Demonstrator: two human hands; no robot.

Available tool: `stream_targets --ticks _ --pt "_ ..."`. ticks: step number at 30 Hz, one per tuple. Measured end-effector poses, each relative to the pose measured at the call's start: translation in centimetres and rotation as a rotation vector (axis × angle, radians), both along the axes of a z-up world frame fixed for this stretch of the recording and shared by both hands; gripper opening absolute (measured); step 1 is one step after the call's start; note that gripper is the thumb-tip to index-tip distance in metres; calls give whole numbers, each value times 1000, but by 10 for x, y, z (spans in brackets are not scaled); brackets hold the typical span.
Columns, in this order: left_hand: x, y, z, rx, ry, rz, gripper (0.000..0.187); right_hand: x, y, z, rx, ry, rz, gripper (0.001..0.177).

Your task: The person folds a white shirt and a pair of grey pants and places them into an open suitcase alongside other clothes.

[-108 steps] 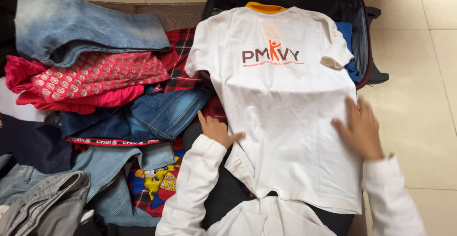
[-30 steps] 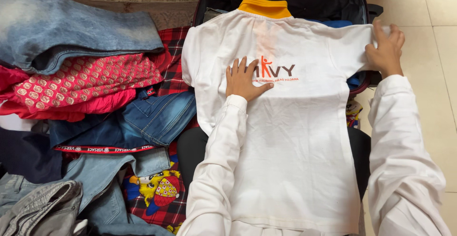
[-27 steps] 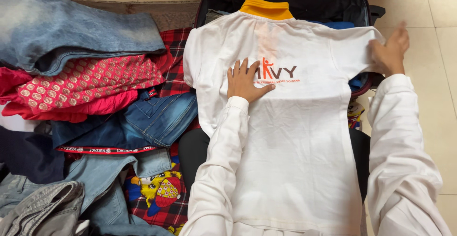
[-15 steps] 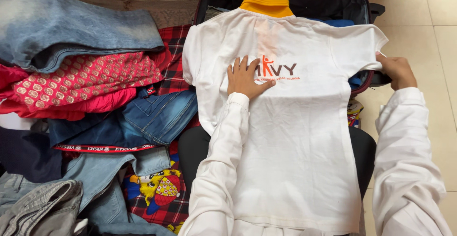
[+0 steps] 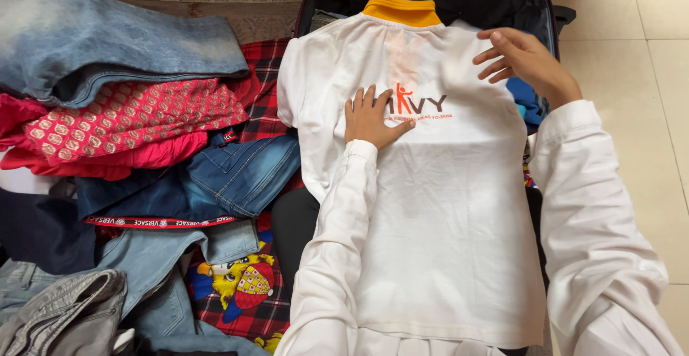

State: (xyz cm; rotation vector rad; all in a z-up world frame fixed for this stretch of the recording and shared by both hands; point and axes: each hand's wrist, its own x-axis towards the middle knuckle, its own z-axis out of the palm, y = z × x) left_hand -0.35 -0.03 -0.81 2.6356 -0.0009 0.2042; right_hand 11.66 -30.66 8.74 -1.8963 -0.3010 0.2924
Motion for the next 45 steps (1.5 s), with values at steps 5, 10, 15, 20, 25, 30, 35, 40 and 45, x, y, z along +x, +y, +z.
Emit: stream_targets --ticks 5,10,15,20,25,30,35,40,45 --pt "1 0 0 6 12 0 97 5 -2 -16 129 -17 -93 47" --pt "1 1 3 6 25 -3 98 21 -20 -50 45 -187 -352 42" --pt "3 0 3 8 25 -9 98 -2 27 -69 -566 -477 -50 49" --pt "2 0 2 4 15 -2 97 -33 70 -63 -705 -268 -261 31" --pt "2 1 0 -2 20 -14 96 -64 93 -60 -392 -597 -358 27" --pt "1 1 1 12 2 -19 98 -62 94 -70 -525 -553 63 27" --pt "-6 -1 2 28 -38 -21 96 -19 70 -80 -364 -524 -305 21" --pt "14 -15 -2 367 -134 -178 90 53 11 -79 -769 -673 -242 34" --pt "27 -83 -21 76 -212 -325 89 81 3 -102 -591 -567 70 39"
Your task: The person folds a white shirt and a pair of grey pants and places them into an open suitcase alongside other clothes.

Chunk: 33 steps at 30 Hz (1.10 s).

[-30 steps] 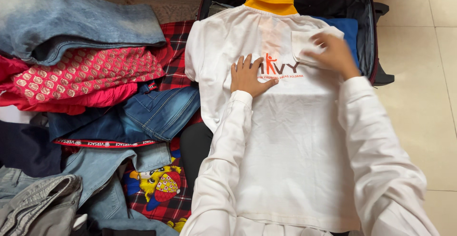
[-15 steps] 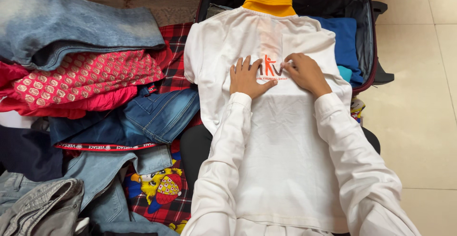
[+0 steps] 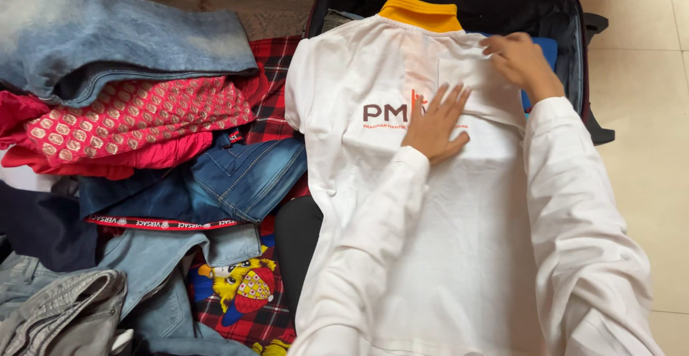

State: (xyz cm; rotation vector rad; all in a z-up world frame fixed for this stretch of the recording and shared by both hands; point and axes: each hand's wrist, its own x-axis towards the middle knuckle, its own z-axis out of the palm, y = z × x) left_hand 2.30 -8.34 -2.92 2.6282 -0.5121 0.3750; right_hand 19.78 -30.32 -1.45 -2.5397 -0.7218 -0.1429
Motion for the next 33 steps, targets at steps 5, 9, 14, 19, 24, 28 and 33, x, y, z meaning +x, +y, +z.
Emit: stream_targets --ticks 5,9,14,19,24,28,33 --pt "-5 -8 -10 106 310 74 84 19 -10 -37 -648 -5 -152 48" --pt "-8 -6 -2 42 321 105 85 21 -18 -9 -925 -218 -249 46" --pt "-6 -7 -6 48 304 125 85 10 -27 16 -1134 -527 -257 45" --pt "-8 -4 8 9 325 130 85 29 -50 -29 -830 -669 -381 17" --pt "-14 -2 17 -50 232 138 86 27 -48 -27 -562 -540 -394 14" --pt "-14 -3 11 -46 195 142 83 -1 -6 4 -337 -347 -75 6" --pt "-14 -3 12 -81 191 138 81 -26 39 1 -350 -310 -74 12"
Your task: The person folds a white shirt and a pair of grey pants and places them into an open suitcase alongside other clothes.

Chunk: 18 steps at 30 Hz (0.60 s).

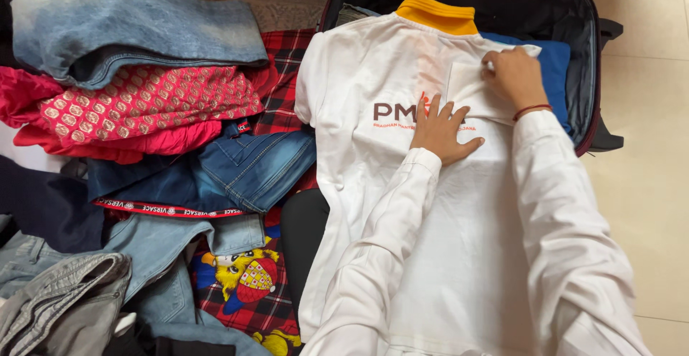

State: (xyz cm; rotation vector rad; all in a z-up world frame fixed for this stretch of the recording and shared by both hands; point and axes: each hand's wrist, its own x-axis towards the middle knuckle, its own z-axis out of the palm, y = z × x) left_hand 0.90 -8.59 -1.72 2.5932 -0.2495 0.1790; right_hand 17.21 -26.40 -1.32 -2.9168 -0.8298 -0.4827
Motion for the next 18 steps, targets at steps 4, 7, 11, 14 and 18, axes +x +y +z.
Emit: stream_targets --ticks 4,7,11,14,18 --pt "-1 1 2 14 0 1 80 -10 13 1 120 24 -87 14" --pt "0 0 -1 -2 -56 -2 79 -12 12 3 151 -39 -112 12" --pt "2 -2 -4 -7 -95 8 79 -14 8 -2 228 -20 -159 12" --pt "1 -1 -4 -4 -74 6 77 -17 10 0 409 360 -54 64" --pt "4 -1 -8 -4 -102 10 68 -60 22 21 420 295 131 68"
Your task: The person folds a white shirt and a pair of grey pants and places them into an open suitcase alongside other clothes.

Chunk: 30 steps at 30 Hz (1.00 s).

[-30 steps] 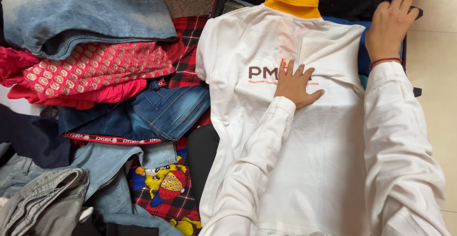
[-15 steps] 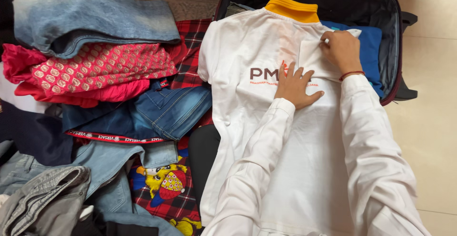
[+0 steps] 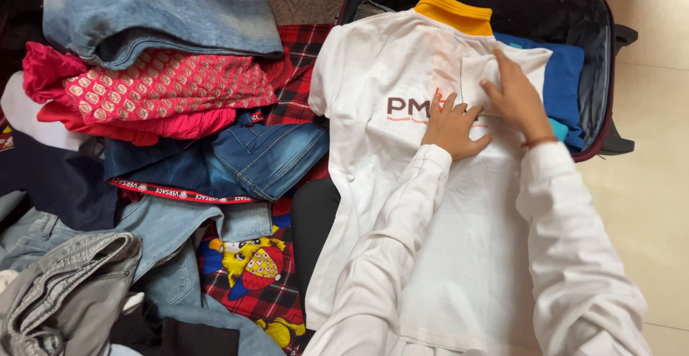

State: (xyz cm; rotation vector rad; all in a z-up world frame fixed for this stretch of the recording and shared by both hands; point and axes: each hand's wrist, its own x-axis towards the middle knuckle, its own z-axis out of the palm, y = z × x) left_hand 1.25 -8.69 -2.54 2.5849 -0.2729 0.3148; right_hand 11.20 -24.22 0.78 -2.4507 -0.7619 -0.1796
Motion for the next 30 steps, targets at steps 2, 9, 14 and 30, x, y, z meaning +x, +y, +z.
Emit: stream_targets --ticks 2,9,14,30 --pt "0 4 0 -6 -61 -30 59 -49 9 9 -18 -49 -73 59" --pt "-27 91 28 -318 -286 -45 21 -143 13 21 -58 -263 -117 23" --pt "-2 257 1 -1928 -242 151 55 -145 17 15 13 -240 -215 19" --pt "-12 321 -150 -1237 989 536 135 -147 22 18 23 -271 -259 17"
